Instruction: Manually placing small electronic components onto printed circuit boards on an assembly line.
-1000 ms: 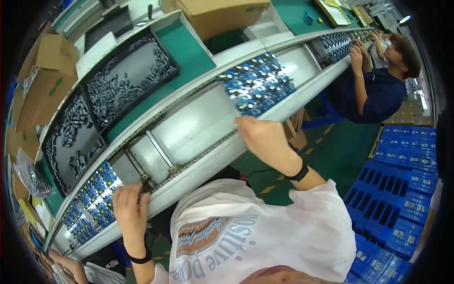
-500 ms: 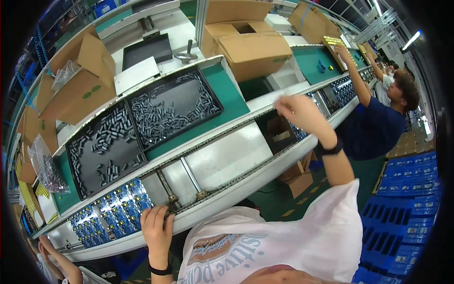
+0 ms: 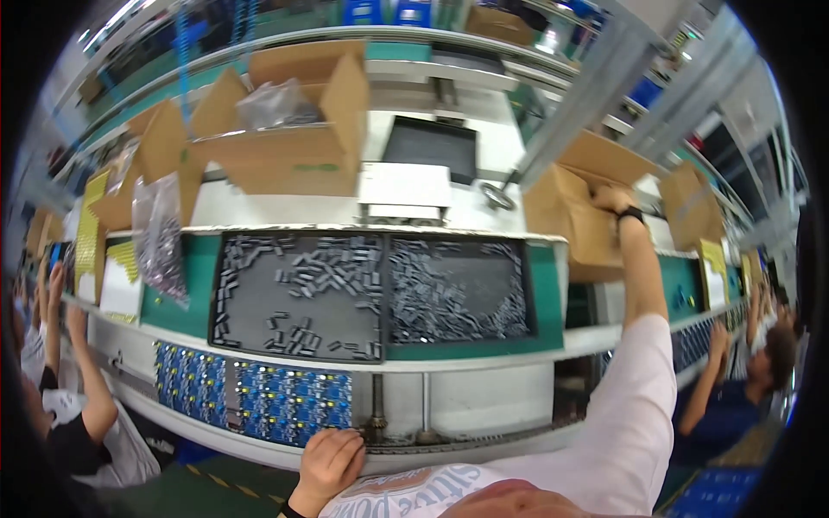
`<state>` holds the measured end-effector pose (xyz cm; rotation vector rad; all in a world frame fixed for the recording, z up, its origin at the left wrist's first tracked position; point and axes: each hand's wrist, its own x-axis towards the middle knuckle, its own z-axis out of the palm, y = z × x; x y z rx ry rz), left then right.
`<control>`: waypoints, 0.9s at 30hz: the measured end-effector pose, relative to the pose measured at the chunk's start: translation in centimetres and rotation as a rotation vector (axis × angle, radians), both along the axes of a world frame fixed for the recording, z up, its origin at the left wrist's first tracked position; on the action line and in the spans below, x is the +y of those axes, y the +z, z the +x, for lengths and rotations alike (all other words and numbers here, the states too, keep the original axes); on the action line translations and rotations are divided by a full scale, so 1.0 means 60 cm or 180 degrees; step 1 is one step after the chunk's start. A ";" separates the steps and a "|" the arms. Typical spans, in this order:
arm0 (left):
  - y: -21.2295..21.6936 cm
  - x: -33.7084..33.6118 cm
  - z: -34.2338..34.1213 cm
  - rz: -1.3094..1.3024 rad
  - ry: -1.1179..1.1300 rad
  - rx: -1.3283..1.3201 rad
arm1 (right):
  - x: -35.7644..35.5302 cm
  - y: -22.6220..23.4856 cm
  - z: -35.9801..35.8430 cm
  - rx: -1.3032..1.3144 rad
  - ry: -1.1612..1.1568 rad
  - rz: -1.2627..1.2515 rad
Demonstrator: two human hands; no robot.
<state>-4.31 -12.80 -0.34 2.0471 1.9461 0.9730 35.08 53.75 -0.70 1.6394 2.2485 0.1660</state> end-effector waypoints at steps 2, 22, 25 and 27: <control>-0.002 -0.003 -0.007 -0.0028 0.0054 0.0050 | -0.010 0.031 0.010 -0.0046 -0.0222 -0.0410; 0.007 -0.001 0.000 -0.0036 0.0083 -0.0067 | -0.069 0.061 -0.041 0.0979 -0.0526 0.0004; 0.004 0.000 -0.001 -0.0004 -0.0004 -0.0122 | 0.007 0.030 0.061 0.2392 -0.0873 -0.0500; 0.007 0.004 0.001 -0.0026 -0.0043 -0.0154 | 0.021 0.046 0.087 0.3509 -0.1302 -0.0667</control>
